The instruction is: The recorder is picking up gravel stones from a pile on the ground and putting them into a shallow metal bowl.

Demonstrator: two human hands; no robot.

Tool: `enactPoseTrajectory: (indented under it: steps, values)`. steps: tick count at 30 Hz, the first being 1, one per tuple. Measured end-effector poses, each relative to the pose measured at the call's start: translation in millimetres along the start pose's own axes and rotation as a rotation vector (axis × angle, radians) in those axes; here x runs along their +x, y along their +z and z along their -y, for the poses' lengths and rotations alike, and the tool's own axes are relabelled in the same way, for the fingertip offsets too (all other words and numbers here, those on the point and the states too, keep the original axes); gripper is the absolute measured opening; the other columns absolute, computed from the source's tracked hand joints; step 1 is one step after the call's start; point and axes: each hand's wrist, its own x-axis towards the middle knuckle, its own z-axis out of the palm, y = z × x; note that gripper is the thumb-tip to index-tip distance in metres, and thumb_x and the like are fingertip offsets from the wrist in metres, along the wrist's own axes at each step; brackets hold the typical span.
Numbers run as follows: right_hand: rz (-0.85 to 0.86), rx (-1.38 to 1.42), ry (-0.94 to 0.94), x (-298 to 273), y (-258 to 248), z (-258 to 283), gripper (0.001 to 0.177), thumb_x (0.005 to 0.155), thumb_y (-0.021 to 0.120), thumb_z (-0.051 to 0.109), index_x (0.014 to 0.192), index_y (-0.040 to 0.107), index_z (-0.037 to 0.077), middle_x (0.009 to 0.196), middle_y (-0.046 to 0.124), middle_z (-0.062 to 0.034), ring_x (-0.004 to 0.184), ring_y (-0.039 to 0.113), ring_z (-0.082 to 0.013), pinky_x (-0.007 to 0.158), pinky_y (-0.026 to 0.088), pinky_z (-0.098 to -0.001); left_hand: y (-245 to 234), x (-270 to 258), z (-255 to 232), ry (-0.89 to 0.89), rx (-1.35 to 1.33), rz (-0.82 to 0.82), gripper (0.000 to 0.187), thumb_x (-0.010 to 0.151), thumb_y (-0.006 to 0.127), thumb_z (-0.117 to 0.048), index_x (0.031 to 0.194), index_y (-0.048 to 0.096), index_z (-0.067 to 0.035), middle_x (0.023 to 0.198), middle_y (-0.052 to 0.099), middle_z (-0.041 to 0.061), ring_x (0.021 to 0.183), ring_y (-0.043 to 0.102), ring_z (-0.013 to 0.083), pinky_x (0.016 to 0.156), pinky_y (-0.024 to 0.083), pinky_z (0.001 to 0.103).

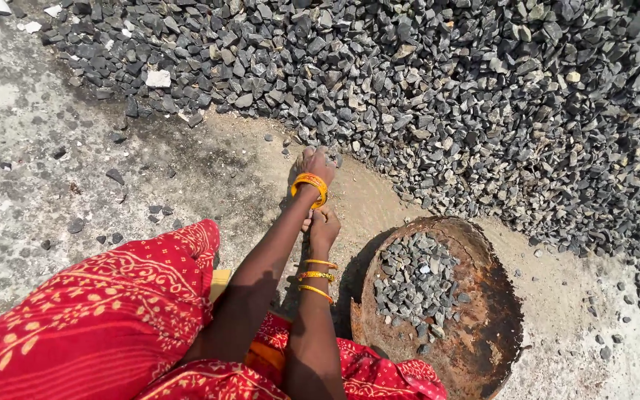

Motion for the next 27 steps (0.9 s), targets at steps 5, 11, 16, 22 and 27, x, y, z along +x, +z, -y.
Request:
enactPoseTrajectory:
  steps: [5,11,16,22,27]
  values:
    - [-0.042,0.289,0.346,-14,7,53,0.018,0.100,0.054,0.006,0.116,0.062,0.001,0.074,0.068,-0.0102,0.051,0.062,-0.0169,0.045,0.050,-0.0294,-34,55,-12,0.013,0.021,-0.096,0.068,0.083,0.079,-0.029,0.144,0.051,-0.015,0.156,0.035,0.020,0.141,0.036,0.0416,0.113,0.037,0.055]
    - [-0.102,0.192,0.310,-13,10,60,0.016,0.100,0.057,0.007,0.113,0.064,0.001,0.072,0.067,-0.0088,0.048,0.062,-0.0151,0.042,0.051,-0.0287,-72,36,-64,0.049,0.313,0.239,0.067,0.082,0.080,-0.030,0.143,0.053,-0.025,0.168,0.015,0.007,0.154,0.009,0.0393,0.114,0.026,0.067]
    - [-0.148,0.097,0.309,-10,15,65,0.012,0.099,0.061,0.010,0.106,0.067,0.003,0.069,0.067,-0.0071,0.048,0.062,-0.0133,0.043,0.050,-0.0275,-41,3,-42,0.204,0.625,0.351,0.040,0.093,0.071,-0.020,0.132,0.065,-0.027,0.163,0.030,0.007,0.158,0.015,0.0457,0.117,0.032,0.063]
    - [-0.204,-0.127,0.162,-4,9,30,0.020,0.098,0.054,0.001,0.101,0.074,-0.001,0.070,0.068,-0.0082,0.050,0.062,-0.0134,0.044,0.049,-0.0286,-27,-27,-19,0.335,0.614,0.333,0.055,0.085,0.068,-0.005,0.133,0.063,-0.032,0.160,0.031,0.003,0.146,0.030,0.0440,0.118,0.029,0.061]
    - [-0.099,0.142,0.268,-6,3,40,0.014,0.099,0.058,0.005,0.110,0.066,0.001,0.084,0.071,-0.0084,0.059,0.066,-0.0141,0.046,0.057,-0.0302,-17,-36,9,0.355,0.298,0.200,0.051,0.075,0.062,0.011,0.109,0.077,-0.024,0.150,0.045,0.005,0.134,0.046,0.0386,0.107,0.043,0.047]
